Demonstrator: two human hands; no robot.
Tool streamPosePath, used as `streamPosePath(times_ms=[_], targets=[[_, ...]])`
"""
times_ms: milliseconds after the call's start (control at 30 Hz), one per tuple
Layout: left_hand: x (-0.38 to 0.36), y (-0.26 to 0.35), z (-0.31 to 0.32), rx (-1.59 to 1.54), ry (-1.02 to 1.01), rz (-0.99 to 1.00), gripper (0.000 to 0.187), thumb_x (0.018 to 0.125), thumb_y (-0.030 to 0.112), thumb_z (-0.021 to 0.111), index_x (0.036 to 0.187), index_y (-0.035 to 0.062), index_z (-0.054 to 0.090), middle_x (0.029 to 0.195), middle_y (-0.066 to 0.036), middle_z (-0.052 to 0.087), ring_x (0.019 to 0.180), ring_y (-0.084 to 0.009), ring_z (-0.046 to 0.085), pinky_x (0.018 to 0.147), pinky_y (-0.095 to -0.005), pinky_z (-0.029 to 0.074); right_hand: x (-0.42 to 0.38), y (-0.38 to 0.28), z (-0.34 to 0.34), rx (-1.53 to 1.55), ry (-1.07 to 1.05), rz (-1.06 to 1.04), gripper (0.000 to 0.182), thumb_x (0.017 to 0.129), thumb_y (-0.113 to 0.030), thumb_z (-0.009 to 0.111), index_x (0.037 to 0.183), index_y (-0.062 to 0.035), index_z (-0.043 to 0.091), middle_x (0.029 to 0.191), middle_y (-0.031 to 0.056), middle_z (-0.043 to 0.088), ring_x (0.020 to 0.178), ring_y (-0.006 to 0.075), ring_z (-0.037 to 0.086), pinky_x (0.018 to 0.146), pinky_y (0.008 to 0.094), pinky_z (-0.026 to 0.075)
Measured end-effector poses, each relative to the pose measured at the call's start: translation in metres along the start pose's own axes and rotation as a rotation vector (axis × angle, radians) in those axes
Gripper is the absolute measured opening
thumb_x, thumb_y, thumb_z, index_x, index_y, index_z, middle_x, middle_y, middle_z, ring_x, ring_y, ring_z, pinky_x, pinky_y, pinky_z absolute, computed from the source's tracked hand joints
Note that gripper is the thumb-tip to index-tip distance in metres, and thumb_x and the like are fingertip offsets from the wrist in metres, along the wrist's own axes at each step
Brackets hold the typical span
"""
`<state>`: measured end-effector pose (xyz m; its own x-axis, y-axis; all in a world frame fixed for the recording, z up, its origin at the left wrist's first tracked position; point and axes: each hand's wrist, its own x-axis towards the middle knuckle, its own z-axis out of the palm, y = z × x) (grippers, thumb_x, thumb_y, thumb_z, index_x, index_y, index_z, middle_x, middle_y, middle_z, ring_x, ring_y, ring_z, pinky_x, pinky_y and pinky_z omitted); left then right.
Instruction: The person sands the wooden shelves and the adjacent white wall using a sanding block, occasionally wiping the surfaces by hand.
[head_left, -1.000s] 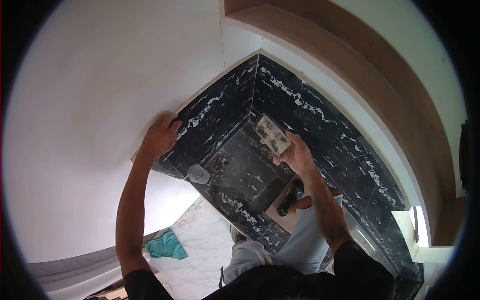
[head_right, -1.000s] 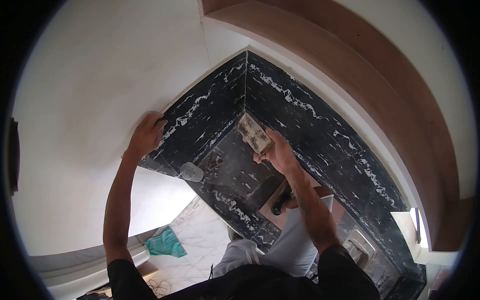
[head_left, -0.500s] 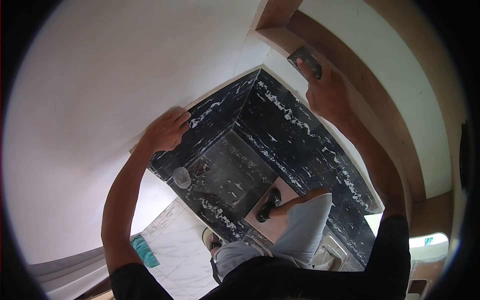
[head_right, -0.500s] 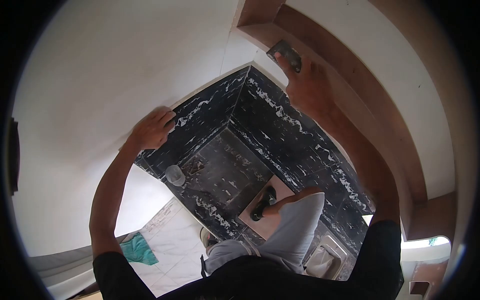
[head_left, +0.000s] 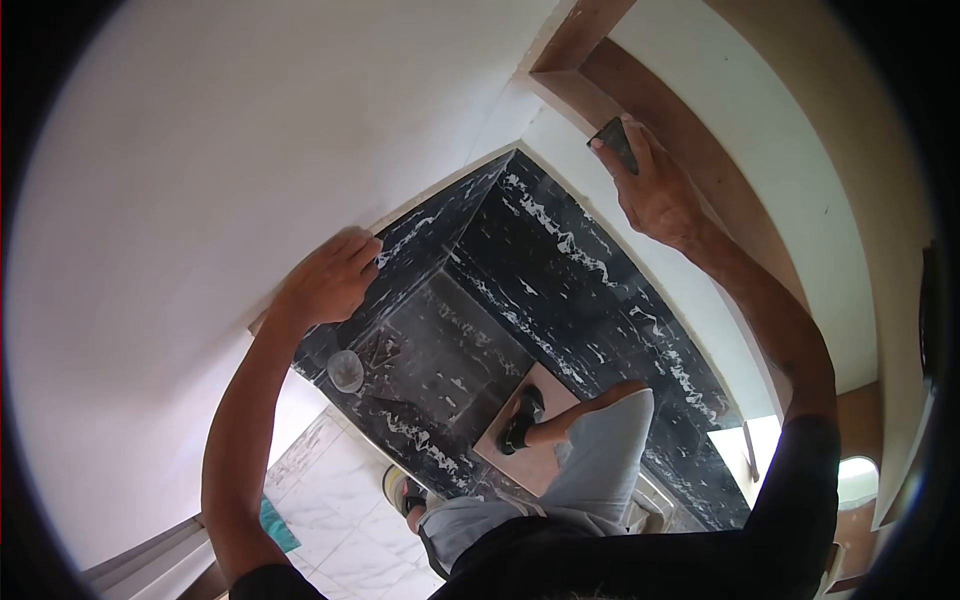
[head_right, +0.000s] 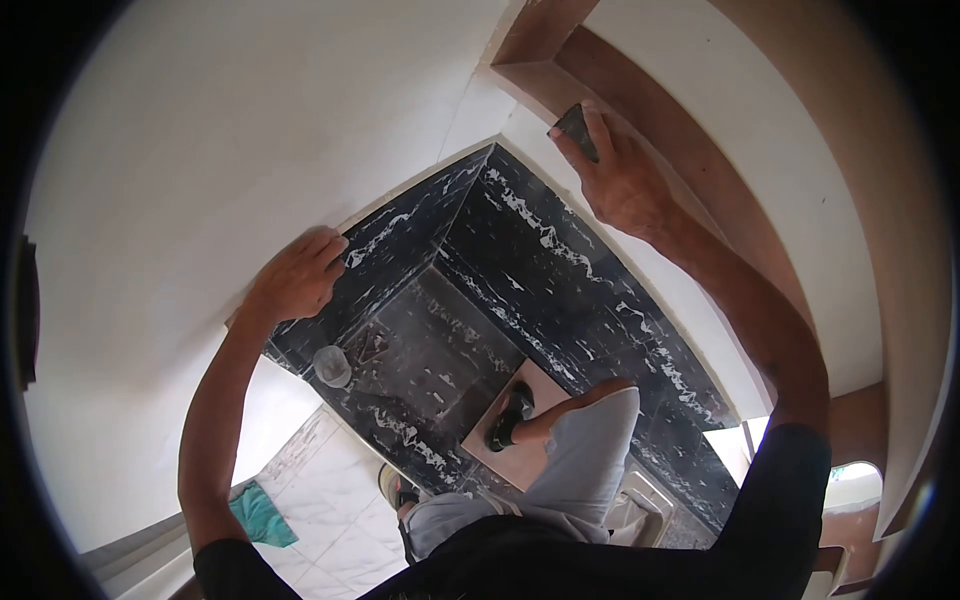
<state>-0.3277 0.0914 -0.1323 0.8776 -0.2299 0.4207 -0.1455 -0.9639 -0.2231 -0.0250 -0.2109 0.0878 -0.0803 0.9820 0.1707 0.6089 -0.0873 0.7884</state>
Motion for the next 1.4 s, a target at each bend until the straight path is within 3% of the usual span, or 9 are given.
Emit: streamPosePath(times_ms=[267, 433, 533, 700, 800, 900, 1000, 1167, 1400], targets=[[-0.003, 0.001, -0.001, 0.096, 0.007, -0.016, 0.013, 0.084, 0.019, 0.066, 0.083, 0.0097, 0.075, 0.122, -0.002, 0.06, 0.126, -0.0209, 0.052, 0.114, -0.035, 0.04, 0.115, -0.029, 0.055, -0.258, 0.098, 0.041, 0.055, 0.092, -0.009, 0.057, 0.147, -0.0087, 0.051, 0.154, 0.0356, 0.029, 0.123, 0.0429, 0.055, 0.088, 0.0462, 0.053], [-0.003, 0.002, 0.008, 0.036, 0.057, -0.048, 0.012, 0.083, 0.02, 0.067, 0.085, 0.0105, 0.075, 0.122, -0.002, 0.061, 0.127, -0.0205, 0.051, 0.114, -0.0342, 0.039, -0.014, -0.018, 0.009, -0.018, -0.029, 0.013, 0.059, 0.093, -0.009, 0.058, 0.151, -0.0131, 0.048, 0.156, 0.0356, 0.028, 0.119, 0.0434, 0.056, 0.087, 0.0483, 0.052], [-0.001, 0.0, 0.004, 0.068, 0.016, -0.023, 0.011, 0.081, 0.019, 0.069, 0.085, 0.0108, 0.075, 0.125, -0.002, 0.061, 0.128, -0.0199, 0.051, 0.114, -0.0347, 0.038, -0.03, -0.019, -0.004, -0.025, -0.107, 0.027, 0.056, 0.093, -0.009, 0.058, 0.149, -0.0137, 0.052, 0.157, 0.0349, 0.027, 0.119, 0.0436, 0.056, 0.087, 0.0479, 0.053], [-0.006, 0.003, 0.007, 0.071, 0.022, -0.032, 0.01, 0.078, 0.019, 0.072, 0.084, 0.0127, 0.074, 0.129, -0.002, 0.059, 0.13, -0.0185, 0.05, 0.114, -0.0349, 0.037, 0.116, -0.03, 0.059, -0.22, 0.117, 0.016, 0.055, 0.094, -0.009, 0.058, 0.148, -0.0142, 0.052, 0.153, 0.0282, 0.036, 0.118, 0.0383, 0.057, 0.093, 0.0464, 0.053], [-0.008, 0.001, 0.002, 0.07, 0.011, -0.029, 0.009, 0.078, 0.02, 0.072, 0.084, 0.0132, 0.074, 0.13, -0.001, 0.059, 0.13, -0.0184, 0.05, 0.114, -0.0348, 0.037, 0.077, -0.031, 0.033, -0.058, -0.125, 0.117, 0.057, 0.094, -0.009, 0.057, 0.151, -0.0154, 0.048, 0.155, 0.0271, 0.034, 0.119, 0.0396, 0.056, 0.094, 0.0459, 0.053], [-0.004, 0.002, 0.006, 0.079, 0.023, -0.045, 0.01, 0.078, 0.02, 0.072, 0.084, 0.0129, 0.074, 0.13, -0.001, 0.059, 0.13, -0.0182, 0.05, 0.113, -0.0346, 0.037, -0.031, -0.026, 0.002, -0.103, -0.109, 0.035, 0.056, 0.095, -0.011, 0.057, 0.15, -0.0174, 0.05, 0.157, 0.0268, 0.032, 0.125, 0.0406, 0.053, 0.1, 0.0485, 0.05], [-0.001, 0.001, 0.005, 0.104, 0.013, -0.041, 0.01, 0.078, 0.02, 0.071, 0.084, 0.0124, 0.074, 0.129, -0.001, 0.06, 0.129, -0.0177, 0.051, 0.112, -0.034, 0.038, -0.041, -0.026, -0.011, -0.105, -0.088, 0.021, 0.054, 0.094, -0.011, 0.057, 0.148, -0.0169, 0.052, 0.156, 0.0272, 0.032, 0.127, 0.0404, 0.052, 0.101, 0.0483, 0.05], [-0.005, 0.002, -0.001, 0.07, -0.032, -0.054, 0.017, 0.083, 0.021, 0.071, 0.095, 0.0114, 0.077, 0.135, -0.002, 0.06, 0.134, -0.0166, 0.049, 0.116, -0.0338, 0.037, 0.108, -0.023, 0.055, -0.072, 0.155, 0.021, 0.056, 0.09, -0.008, 0.061, 0.145, -0.0165, 0.055, 0.147, 0.0246, 0.041, 0.117, 0.0373, 0.057, 0.093, 0.0444, 0.052], [-0.003, 0.0, 0.002, -0.001, -0.053, -0.064, 0.019, 0.082, 0.021, 0.071, 0.096, 0.0088, 0.075, 0.136, -0.004, 0.058, 0.134, -0.0179, 0.049, 0.116, -0.0346, 0.037, -0.037, -0.024, -0.009, -0.012, -0.098, 0.142, 0.067, 0.082, -0.004, 0.069, 0.145, -0.0219, 0.054, 0.154, 0.0221, 0.036, 0.128, 0.037, 0.054, 0.098, 0.0445, 0.053]])
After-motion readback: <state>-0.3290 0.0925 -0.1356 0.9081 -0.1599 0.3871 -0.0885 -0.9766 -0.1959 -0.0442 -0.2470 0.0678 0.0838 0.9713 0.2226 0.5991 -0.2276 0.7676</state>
